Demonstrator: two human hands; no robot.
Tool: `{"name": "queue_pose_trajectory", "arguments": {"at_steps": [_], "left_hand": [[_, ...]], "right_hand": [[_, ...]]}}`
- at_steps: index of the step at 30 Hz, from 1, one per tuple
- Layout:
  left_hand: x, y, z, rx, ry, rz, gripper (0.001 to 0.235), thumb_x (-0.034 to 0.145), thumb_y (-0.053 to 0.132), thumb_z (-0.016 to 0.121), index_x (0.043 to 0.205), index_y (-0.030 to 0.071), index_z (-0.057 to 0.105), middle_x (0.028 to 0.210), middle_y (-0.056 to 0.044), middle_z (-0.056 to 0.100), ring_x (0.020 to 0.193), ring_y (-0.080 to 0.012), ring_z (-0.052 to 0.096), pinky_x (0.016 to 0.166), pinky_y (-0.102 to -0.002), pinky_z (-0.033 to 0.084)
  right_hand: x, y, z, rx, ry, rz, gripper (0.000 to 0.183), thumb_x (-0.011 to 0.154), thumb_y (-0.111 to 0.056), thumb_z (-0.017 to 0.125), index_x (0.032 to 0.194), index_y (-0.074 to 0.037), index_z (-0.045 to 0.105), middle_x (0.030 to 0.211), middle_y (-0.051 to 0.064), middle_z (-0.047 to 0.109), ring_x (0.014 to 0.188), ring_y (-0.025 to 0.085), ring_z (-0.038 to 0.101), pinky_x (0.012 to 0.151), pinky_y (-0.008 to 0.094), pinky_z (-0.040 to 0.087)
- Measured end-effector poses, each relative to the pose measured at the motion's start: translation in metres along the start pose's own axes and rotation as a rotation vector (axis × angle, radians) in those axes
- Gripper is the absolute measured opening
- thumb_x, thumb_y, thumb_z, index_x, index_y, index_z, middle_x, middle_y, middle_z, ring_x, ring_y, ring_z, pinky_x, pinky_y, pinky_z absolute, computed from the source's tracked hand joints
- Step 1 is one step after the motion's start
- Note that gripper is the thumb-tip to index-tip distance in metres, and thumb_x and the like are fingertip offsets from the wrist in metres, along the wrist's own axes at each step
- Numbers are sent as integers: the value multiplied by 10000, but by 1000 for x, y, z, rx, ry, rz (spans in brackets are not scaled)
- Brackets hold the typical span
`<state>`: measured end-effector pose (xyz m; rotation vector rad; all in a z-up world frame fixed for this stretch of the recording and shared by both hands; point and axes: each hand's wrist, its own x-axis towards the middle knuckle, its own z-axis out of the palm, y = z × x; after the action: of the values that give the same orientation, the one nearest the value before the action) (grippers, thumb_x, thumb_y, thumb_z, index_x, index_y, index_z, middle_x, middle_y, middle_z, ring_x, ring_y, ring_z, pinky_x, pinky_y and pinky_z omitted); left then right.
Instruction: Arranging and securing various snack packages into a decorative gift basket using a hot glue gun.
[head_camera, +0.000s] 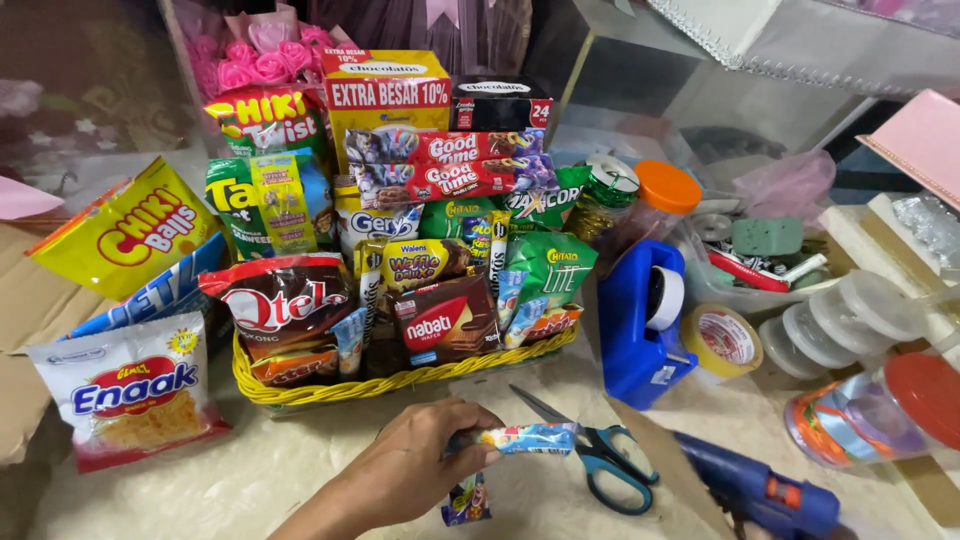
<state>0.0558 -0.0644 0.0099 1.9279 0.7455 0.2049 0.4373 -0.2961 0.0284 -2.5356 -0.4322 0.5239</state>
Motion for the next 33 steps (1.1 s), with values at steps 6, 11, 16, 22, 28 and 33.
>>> {"name": "queue_pose_trajectory", "arguments": {"at_steps": [6, 11, 16, 22, 28, 33], "left_hand": [[-1, 6, -8, 4, -32, -75, 235, 965, 329, 683, 1166, 231, 753, 958, 32, 745, 775, -144, 650, 689, -313, 476], [3, 4, 0, 48, -23, -62, 230, 970, 356, 661, 1160, 254, 740, 914, 36, 714, 764, -163, 633, 686, -329, 462], [20, 15, 32, 64, 70, 33, 270, 1020, 408, 500, 1183, 207, 577, 1163, -78, 696, 1098, -310, 658, 914, -444, 476], [95, 37, 93, 425, 141, 316, 565, 787, 370, 877, 1201, 115, 590, 1118, -143, 634, 1077, -410, 604, 943, -575, 412], [145, 46, 111, 660, -160, 144, 731, 849, 477, 830, 1408, 139, 501, 1303, -134, 606, 1239, -357, 556, 1091, -605, 358], [152, 46, 108, 656, -183, 126, 752, 794, 509, 815, 1374, 160, 488, 1304, -132, 588, 1232, -348, 568, 1064, -567, 357]], "right_hand": [[-55, -5, 10, 54, 260, -193, 333, 770, -111, 822, 1090, -20, 839, 1073, 178, 795, 1078, 250, 701, 986, 336, 468], [-56, -11, 4, 100, 206, -128, 366, 832, -93, 760, 1192, -69, 826, 804, 257, 770, 888, 317, 704, 920, 338, 464], [-40, -11, -11, -50, -47, 122, 426, 921, -233, 680, 1301, -162, 859, 899, 206, 747, 872, 324, 623, 927, 388, 419], [33, 77, -18, 171, -52, -54, 354, 942, -135, 668, 786, 179, 713, 1375, 117, 795, 896, 323, 671, 902, 446, 488], [88, 151, -38, 461, -218, -102, 456, 968, -48, 588, 1390, 84, 700, 652, 368, 578, 620, 469, 620, 635, 529, 490], [127, 204, -56, 545, -349, -61, 532, 944, 2, 591, 1470, 72, 637, 684, 420, 594, 653, 479, 606, 673, 509, 448]]}}
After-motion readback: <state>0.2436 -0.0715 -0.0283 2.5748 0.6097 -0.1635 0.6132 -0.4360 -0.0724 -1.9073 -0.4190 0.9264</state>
